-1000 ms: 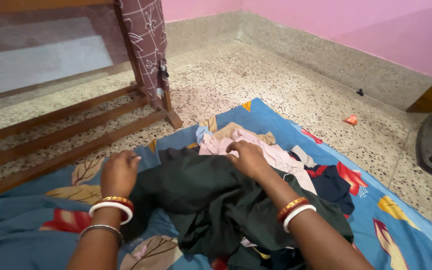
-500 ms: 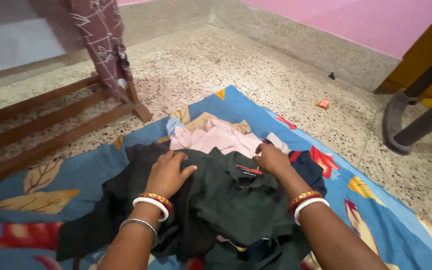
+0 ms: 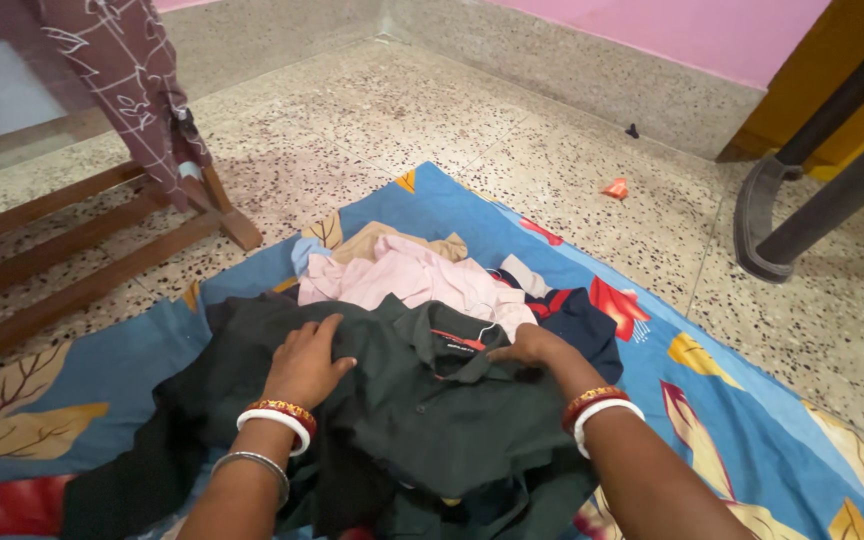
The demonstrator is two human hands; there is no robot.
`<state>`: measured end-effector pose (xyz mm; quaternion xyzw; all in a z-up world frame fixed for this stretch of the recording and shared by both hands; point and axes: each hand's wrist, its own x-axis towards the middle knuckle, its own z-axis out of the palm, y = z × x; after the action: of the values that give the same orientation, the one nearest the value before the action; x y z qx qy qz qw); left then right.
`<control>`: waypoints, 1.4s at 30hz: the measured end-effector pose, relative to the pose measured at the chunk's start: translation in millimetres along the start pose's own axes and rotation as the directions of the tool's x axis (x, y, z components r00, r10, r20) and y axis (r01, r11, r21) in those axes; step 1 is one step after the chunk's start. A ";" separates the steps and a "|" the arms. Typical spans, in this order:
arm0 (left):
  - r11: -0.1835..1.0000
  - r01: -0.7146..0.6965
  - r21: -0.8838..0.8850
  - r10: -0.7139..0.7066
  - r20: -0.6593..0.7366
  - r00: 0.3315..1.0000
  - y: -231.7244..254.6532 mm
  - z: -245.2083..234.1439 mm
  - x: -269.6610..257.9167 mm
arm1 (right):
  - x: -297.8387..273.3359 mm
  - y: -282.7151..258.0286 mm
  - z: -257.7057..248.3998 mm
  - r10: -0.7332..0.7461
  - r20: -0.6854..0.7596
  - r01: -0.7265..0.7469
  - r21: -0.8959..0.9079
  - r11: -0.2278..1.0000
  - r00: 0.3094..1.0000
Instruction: The person hangs a grey and navy zip-up hoodie on a wooden clothes rack, smoothing the fabric and adjusting the sleeves. Then, the person picks up a dark green shirt from a pile on the floor, places it on a hanger, and hangs it on the rack.
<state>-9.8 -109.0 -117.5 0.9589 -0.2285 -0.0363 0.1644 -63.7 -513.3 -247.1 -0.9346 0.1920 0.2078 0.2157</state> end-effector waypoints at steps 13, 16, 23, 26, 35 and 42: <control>0.994 -0.026 0.110 0.024 0.027 0.999 -16.4 -15.0 -10.5 | 2.8 -9.8 15.2 -0.050 -0.059 0.050 0.008 0.999 0.997; 0.999 -0.005 0.051 0.004 0.020 1.000 -23.5 -25.2 -9.9 | -2.9 -26.6 4.2 -0.068 -0.188 0.096 0.143 0.985 0.980; 0.990 0.038 -0.139 -0.063 -0.181 0.981 -37.2 -36.5 -5.4 | -52.1 -115.9 -43.8 -0.261 -0.490 0.370 0.138 0.919 0.832; 0.993 0.042 -0.113 -0.070 -0.265 0.962 -41.5 -42.4 -3.4 | -80.5 -149.4 -57.1 -0.384 -0.589 0.526 0.084 0.846 0.712; 0.983 -0.076 -0.169 0.020 -0.309 0.951 -49.3 -81.9 -9.5 | -128.2 -197.6 -77.3 -0.596 -0.566 0.783 0.153 0.603 0.570; 0.888 0.000 -0.459 -0.114 -0.221 0.968 -59.0 -105.1 -17.4 | -150.3 -229.7 -82.6 -0.590 -0.556 0.774 0.167 0.610 0.585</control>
<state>15.1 -20.2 -38.0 0.8969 -0.1632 0.0235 0.4102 -61.7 -321.4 -34.2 -0.8907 -0.1098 -0.1578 0.4120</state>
